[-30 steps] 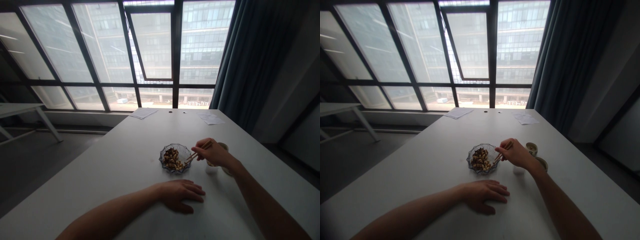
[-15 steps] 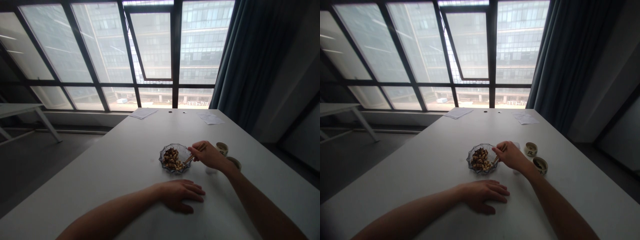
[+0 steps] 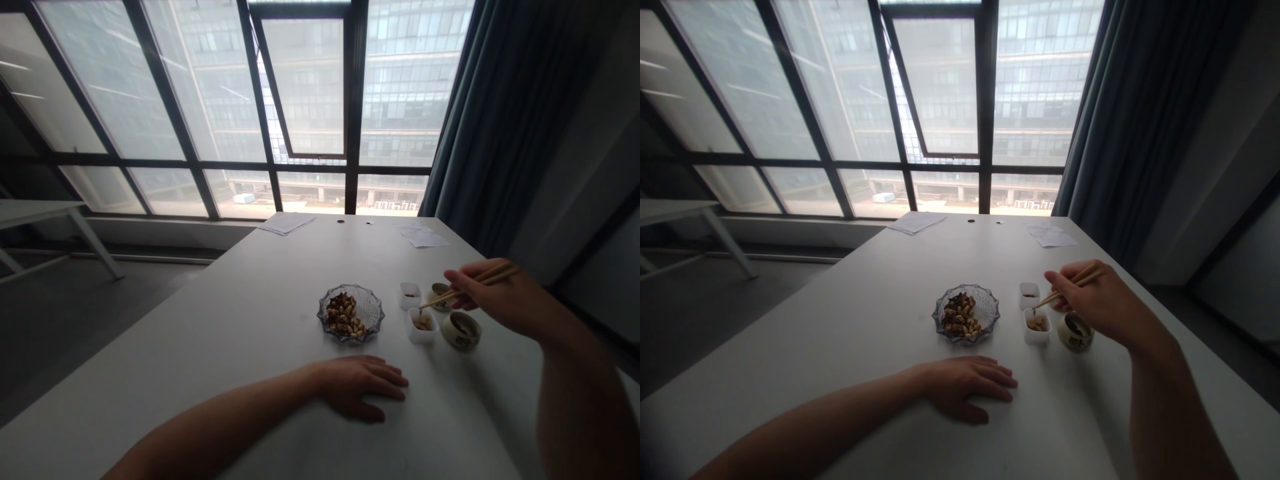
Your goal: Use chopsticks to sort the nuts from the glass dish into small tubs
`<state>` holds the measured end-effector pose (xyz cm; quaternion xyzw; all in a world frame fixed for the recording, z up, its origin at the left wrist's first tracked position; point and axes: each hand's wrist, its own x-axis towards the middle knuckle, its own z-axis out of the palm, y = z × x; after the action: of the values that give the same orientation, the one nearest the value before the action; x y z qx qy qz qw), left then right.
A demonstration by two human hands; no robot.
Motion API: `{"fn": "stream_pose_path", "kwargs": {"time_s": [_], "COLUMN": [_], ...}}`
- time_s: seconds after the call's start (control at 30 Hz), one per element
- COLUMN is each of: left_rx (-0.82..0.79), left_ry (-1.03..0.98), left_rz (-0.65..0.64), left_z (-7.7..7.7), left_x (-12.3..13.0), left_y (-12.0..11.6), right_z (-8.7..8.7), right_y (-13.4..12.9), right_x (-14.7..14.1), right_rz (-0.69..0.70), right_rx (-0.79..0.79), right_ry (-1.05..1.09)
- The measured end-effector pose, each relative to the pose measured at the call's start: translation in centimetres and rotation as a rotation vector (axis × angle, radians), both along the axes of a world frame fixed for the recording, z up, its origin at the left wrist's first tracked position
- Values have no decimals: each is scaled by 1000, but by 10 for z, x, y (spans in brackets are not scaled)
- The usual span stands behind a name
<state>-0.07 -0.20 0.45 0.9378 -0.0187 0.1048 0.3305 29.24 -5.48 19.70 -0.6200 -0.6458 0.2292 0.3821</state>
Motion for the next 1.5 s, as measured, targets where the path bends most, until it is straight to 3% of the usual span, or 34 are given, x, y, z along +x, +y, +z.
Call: {"fn": "stream_pose_path", "kwargs": {"time_s": [0.13, 0.27, 0.53, 0.63, 0.9, 1.23, 1.5], "left_rx": [5, 5, 10, 3, 0, -1, -6], "left_ry": [-3, -1, -37, -43, -25, -10, 6], "left_rz": [1, 4, -19, -17, -7, -7, -11], "left_z": [0, 2, 0, -1, -2, 2, 1], "left_x": [2, 2, 0, -2, -6, -3, -5], "left_y": [-1, -1, 0, 0, 1, -1, 0], "right_z": [-3, -12, -53, -59, -48, -82, -79], "right_y": [2, 9, 34, 40, 41, 64, 66], "right_x": [-6, -35, -99, -101, -88, -94, -90], "right_rz": [22, 88, 255, 244, 210, 279, 210], "right_rx": [-19, 42, -28, 23, 44, 28, 72], "right_ry": [32, 89, -96, -131, -17, 26, 44]}}
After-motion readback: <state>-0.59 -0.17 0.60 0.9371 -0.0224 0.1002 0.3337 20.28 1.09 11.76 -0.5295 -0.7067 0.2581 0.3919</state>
